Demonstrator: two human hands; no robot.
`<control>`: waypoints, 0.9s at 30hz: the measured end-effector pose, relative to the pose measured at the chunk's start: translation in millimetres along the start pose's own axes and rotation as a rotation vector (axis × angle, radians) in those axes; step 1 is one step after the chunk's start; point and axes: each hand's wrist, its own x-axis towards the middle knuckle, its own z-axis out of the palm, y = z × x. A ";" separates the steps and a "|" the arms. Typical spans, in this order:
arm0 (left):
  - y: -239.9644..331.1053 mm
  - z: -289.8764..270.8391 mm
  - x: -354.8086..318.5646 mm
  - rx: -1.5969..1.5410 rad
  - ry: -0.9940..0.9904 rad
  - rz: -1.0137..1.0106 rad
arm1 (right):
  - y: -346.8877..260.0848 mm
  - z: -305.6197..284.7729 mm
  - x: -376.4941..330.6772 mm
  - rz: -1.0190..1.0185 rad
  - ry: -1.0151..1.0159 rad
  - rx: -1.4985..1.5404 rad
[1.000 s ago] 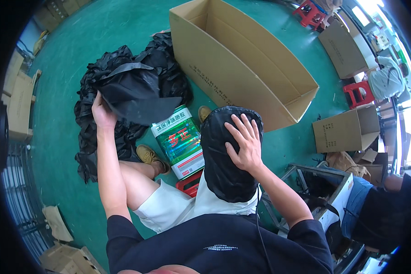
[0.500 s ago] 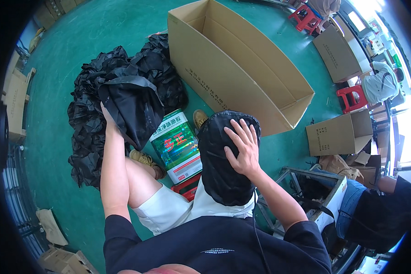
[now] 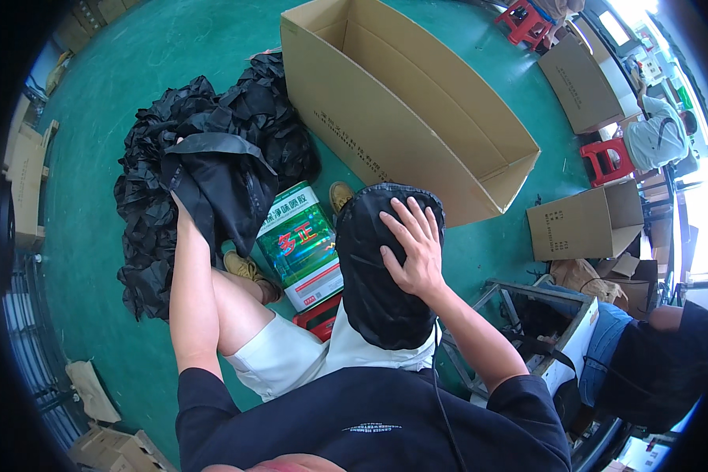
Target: Inspecting and packing black fabric covers into a cardboard box.
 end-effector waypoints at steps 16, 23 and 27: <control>7.8 30.5 -11.7 0.013 -0.088 -0.140 | 0.0 1.3 -1.7 -0.001 -0.010 0.015; 4.4 31.1 -18.6 -0.051 -0.168 -0.136 | 0.7 0.8 -1.2 -0.018 -0.012 0.016; 13.8 4.0 -11.7 -0.001 -0.205 -0.184 | -1.5 1.3 -0.5 -0.030 -0.017 0.019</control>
